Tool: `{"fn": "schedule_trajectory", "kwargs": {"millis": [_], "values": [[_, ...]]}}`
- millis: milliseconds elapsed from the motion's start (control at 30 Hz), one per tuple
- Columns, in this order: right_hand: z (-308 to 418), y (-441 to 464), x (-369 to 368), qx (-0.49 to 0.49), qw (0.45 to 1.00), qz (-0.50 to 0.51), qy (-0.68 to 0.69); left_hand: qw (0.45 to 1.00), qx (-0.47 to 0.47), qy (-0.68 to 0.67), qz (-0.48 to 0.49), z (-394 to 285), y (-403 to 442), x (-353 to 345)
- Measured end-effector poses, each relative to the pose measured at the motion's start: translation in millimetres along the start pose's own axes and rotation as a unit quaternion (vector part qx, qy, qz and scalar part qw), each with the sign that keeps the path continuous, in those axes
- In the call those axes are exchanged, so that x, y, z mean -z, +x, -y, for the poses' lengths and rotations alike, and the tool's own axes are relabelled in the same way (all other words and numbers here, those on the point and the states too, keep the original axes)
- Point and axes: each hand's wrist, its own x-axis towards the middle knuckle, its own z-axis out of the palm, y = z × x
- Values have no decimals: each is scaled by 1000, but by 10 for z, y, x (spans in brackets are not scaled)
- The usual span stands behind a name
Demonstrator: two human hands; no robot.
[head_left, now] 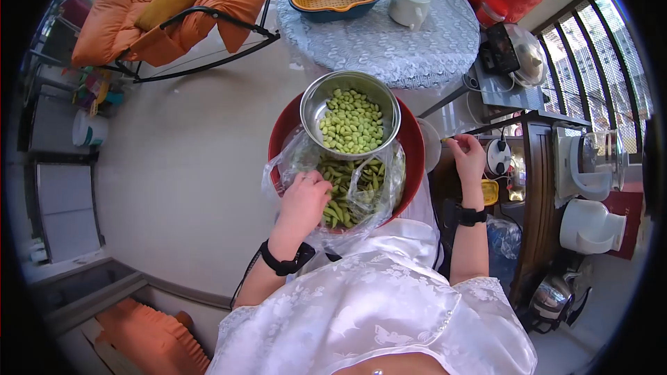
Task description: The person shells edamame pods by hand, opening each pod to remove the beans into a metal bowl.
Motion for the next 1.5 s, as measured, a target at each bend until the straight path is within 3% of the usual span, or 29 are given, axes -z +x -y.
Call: {"fn": "schedule_trajectory", "kwargs": {"millis": [33,100,200,267,300,367,400,467,567,667,900,967,1000,1067,1167,1500], "values": [[-28,1,-54,39,999,-24,-24,1000,-6,7,-10,32,-9,-49],[97,-39,-67,19,999,-19,19,1000,-10,15,-20,66,-14,-62],[594,-205,43,21,993,8,117,995,19,-98,-16,66,-19,-36],[1079,-391,149,67,969,60,229,917,128,-378,12,4,-46,5],[1253,-494,175,81,962,102,239,917,128,-377,12,-14,-55,14],[1577,-669,241,147,935,227,230,846,135,-515,14,-60,-55,26],[1723,-731,245,184,918,274,218,847,134,-515,14,-118,-49,57],[1862,-871,108,234,905,282,214,824,144,-548,0,-242,-44,118],[1873,-972,-103,258,899,286,208,835,155,-527,-34,-262,-75,75],[1896,-1033,-164,185,904,305,235,839,93,-534,-45,-240,-108,41],[1887,-1059,-140,125,907,314,252,832,126,-538,-54,-230,-132,-36],[1867,-1058,-138,93,917,303,245,921,83,-362,-117,-283,-149,-62],[1863,-1054,-142,86,916,302,248,921,82,-363,-115,-322,-142,-53],[1849,-1049,-151,79,917,300,252,971,-42,-139,-188,-401,-124,-26],[1808,-1057,-168,66,922,297,239,974,-81,-68,-202,-418,-123,-92],[1732,-1055,-212,46,909,347,225,974,-99,-25,-200,-405,-149,-114]]}}
